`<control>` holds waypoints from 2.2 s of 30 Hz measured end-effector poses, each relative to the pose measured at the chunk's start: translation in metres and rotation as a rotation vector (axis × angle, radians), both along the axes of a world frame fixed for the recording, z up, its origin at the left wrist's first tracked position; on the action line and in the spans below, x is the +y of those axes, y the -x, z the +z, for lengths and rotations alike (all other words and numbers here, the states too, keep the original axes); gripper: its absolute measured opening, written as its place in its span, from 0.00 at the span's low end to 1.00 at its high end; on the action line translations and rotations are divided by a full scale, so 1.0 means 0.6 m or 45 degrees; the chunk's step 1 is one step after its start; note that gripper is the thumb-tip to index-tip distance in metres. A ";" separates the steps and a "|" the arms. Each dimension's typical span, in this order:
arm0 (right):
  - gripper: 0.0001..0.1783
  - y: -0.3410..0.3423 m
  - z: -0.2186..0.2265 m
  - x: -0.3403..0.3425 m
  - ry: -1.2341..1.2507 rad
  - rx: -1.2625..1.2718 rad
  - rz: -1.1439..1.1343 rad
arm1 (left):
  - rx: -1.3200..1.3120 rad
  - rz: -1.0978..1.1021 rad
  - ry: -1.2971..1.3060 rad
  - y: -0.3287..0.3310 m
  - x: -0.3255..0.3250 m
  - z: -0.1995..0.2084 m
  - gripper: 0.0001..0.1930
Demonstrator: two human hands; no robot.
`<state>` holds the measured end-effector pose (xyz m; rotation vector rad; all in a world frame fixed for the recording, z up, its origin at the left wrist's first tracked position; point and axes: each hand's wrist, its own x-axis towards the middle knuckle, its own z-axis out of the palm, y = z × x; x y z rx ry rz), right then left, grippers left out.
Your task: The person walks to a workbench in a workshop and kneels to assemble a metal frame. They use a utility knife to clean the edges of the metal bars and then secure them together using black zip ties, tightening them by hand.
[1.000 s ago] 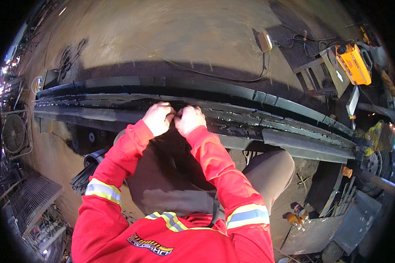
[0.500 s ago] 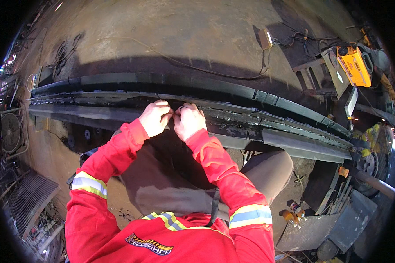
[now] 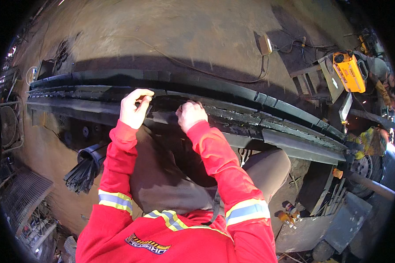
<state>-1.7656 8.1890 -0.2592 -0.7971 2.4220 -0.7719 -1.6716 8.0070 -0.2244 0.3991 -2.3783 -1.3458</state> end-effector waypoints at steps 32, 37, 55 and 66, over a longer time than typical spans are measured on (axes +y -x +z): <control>0.15 0.021 -0.035 0.003 -0.162 -0.005 0.212 | -0.596 -0.688 0.701 0.063 0.060 -0.039 0.08; 0.10 0.023 -0.050 -0.009 0.011 -0.022 0.128 | -0.393 -0.743 0.594 0.063 0.038 -0.069 0.06; 0.11 0.005 -0.081 -0.015 0.240 0.174 0.270 | -0.358 -0.758 0.555 0.062 0.041 -0.068 0.05; 0.09 0.004 -0.098 -0.010 0.235 0.197 0.275 | -0.339 -0.788 0.545 0.061 0.049 -0.071 0.04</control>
